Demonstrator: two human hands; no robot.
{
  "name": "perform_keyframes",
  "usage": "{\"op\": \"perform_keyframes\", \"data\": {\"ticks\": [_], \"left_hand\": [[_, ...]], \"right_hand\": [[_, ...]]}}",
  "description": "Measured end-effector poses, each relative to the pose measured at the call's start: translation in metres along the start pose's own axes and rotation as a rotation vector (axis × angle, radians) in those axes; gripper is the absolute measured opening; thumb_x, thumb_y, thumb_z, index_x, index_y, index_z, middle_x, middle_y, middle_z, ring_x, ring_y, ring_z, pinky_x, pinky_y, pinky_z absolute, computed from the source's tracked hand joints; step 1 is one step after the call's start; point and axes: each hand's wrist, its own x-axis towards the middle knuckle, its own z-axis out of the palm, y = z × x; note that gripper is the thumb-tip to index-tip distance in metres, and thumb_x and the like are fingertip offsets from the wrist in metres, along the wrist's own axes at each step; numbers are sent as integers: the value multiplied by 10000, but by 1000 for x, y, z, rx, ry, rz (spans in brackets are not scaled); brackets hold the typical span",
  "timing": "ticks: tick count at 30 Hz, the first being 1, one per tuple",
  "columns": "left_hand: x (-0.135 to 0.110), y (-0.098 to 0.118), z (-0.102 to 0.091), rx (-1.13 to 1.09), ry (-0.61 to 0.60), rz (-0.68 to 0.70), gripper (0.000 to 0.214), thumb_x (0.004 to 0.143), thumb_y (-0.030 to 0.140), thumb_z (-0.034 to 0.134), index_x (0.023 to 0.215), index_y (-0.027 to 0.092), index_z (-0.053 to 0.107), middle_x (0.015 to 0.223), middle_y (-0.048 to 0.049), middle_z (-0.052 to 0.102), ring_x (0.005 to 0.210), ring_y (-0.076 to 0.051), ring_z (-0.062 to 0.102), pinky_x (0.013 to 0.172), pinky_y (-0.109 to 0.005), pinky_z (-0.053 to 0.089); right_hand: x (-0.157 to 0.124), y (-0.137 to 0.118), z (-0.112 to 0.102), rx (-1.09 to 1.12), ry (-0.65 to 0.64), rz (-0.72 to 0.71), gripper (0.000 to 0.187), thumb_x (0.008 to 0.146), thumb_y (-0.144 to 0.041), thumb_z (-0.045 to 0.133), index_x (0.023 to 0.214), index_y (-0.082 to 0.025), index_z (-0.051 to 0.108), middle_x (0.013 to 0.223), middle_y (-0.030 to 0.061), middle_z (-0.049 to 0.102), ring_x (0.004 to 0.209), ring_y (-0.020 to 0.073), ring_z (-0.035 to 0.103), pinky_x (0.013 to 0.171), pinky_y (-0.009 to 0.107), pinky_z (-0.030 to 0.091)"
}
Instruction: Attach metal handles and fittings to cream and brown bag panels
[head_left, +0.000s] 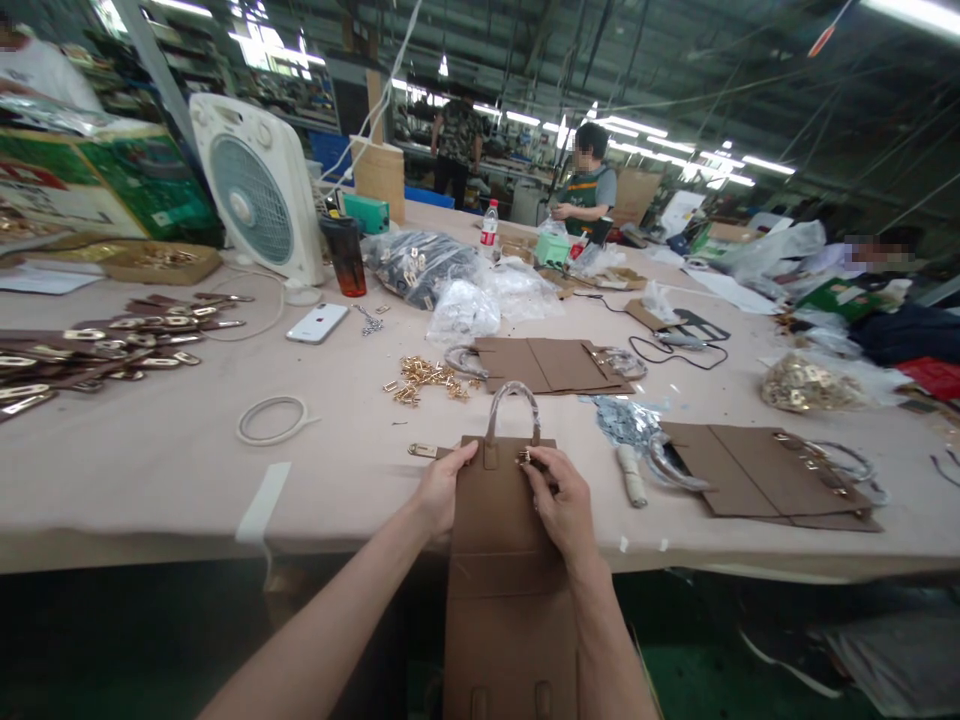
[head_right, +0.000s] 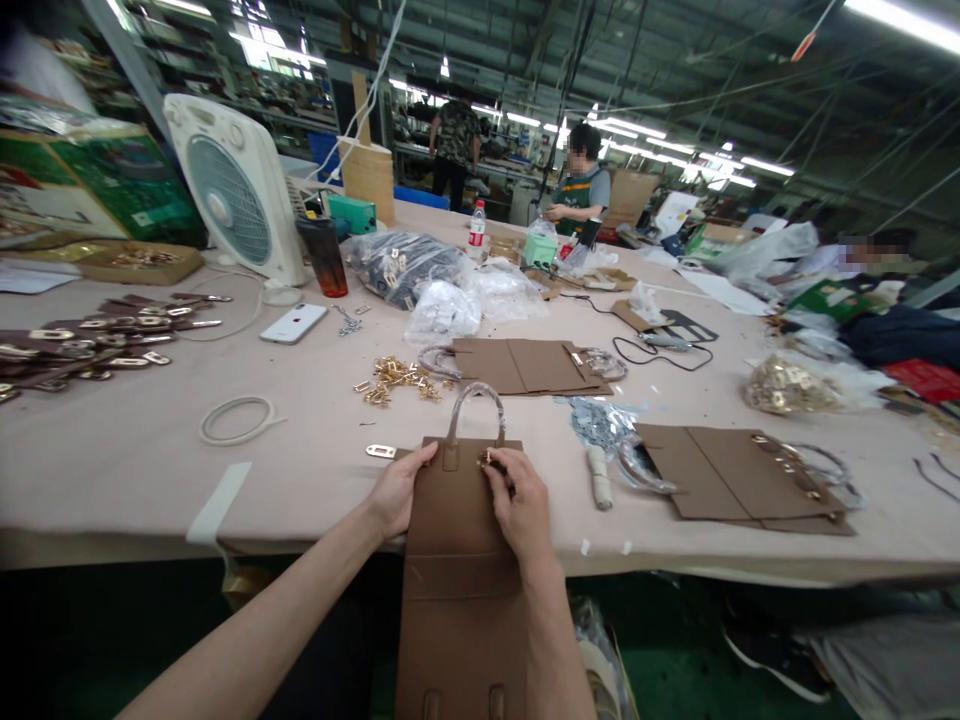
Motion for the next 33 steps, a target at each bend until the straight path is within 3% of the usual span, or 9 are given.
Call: {"op": "perform_keyframes", "data": {"ticks": [7,17,28,33], "left_hand": [[0,-2,0,38,-8,46,319,962,289,616,1188,84,711,1082,-191,795,1025,-338,771,1023,-525,568],[-3,-3,8,43,35,99,271,964,245,604,1192,120,681,1091,-173,795,991,-314,781,1000,-509,586],[-4,-4,8,44,-17,144,191,933,222,642,1094,133,692,1073,-163,797,1023,-315,774,1005,-498,588],[-3,-5,5,56,-28,149,215,919,233,667,1113,139,678,1074,-160,796,1001,-313,778,987,-499,595]], "right_hand": [[-2,0,0,-134,-8,-40,259,1015,-273,536,1222,-231,685,1175,116,715,974,204,697,810,329,597],[-2,-2,0,-242,-52,-120,316,1034,-226,504,1288,-251,691,1189,105,724,1087,209,704,954,351,595],[-3,3,-4,-353,-122,-159,369,1061,-247,473,1364,-316,672,1180,85,726,1037,193,717,903,307,602],[-3,3,-7,-411,-148,-177,391,1054,-227,467,1378,-328,662,1191,77,724,1000,189,723,809,266,598]]}}
